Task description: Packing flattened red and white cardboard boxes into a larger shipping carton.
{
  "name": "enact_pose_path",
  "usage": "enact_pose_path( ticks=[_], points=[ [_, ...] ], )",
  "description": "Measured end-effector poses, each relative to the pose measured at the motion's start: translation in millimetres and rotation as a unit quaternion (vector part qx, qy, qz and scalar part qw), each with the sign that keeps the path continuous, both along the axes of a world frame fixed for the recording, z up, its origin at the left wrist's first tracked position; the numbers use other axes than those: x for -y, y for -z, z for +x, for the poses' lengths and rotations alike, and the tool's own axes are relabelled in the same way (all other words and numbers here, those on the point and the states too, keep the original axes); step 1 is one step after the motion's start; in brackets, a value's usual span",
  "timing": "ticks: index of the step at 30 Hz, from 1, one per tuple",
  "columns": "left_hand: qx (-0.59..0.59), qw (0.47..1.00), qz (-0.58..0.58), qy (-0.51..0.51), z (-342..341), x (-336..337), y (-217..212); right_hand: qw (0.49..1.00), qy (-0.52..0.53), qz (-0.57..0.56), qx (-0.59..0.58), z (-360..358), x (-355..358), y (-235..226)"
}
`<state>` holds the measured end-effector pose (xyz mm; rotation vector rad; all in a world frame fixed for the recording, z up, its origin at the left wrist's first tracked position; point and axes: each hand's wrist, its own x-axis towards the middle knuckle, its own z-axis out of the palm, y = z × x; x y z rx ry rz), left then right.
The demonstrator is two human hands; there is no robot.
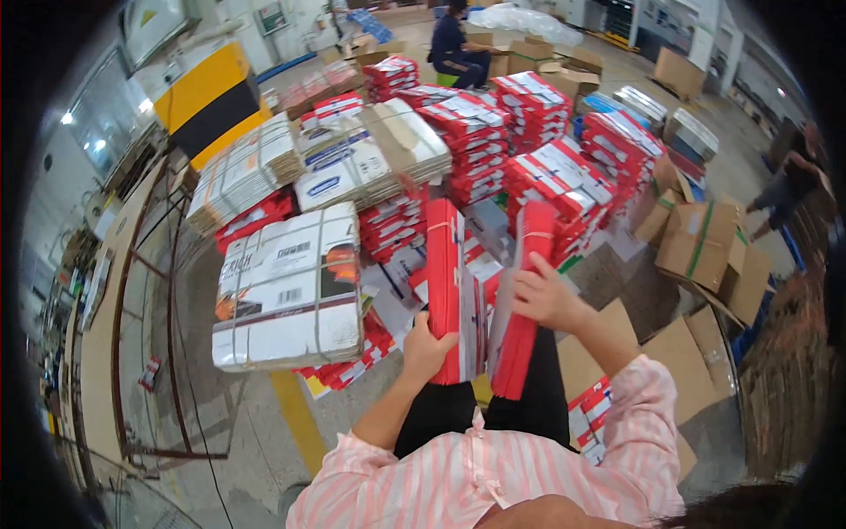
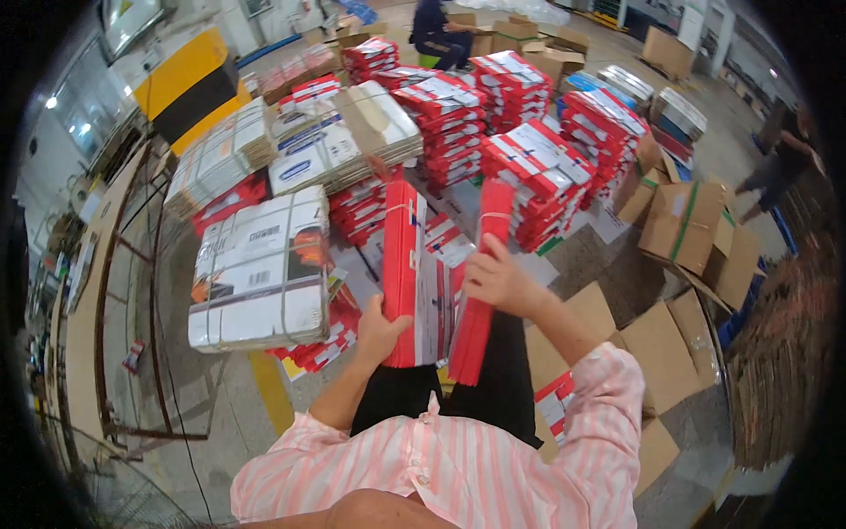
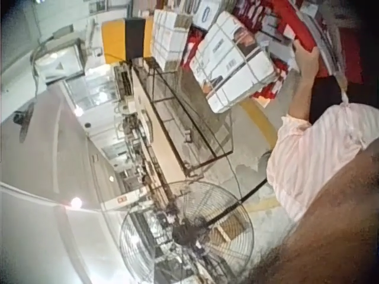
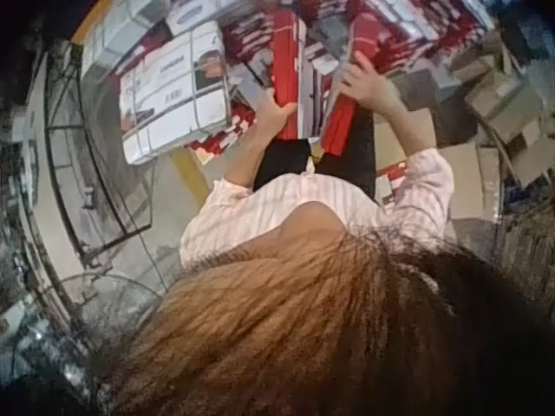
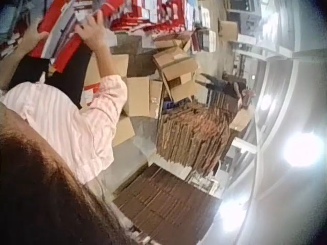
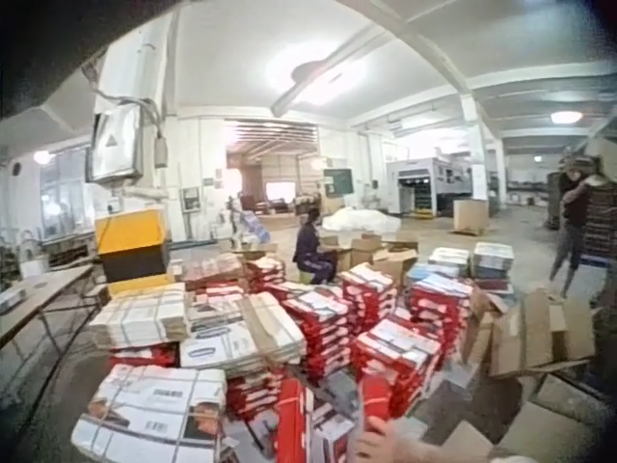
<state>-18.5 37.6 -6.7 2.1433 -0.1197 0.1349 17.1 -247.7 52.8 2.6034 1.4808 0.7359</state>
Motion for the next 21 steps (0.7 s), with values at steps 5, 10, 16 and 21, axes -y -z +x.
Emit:
enact_pose_path(
  ticks=[5, 10, 16, 21],
  points=[
    [-0.041, 0.984, -0.158, 0.075, -13, -13, 28, 0.994, 0.060, 0.085, -0.018, -25, -7, 30],
    [-0.073, 0.993, -0.068, 0.071, -4, -43, 40, 0.961, 0.141, 0.236, -0.032, -41, -4, 49],
    [-0.146, 0.937, -0.246, 0.201, 15, -2, -4, 0.676, 0.189, 0.651, -0.290, -53, -43, 81],
    [-0.188, 0.903, -0.288, 0.257, 37, 40, 3, 0.432, 0.137, 0.728, -0.514, -43, -68, 71]
  ],
)
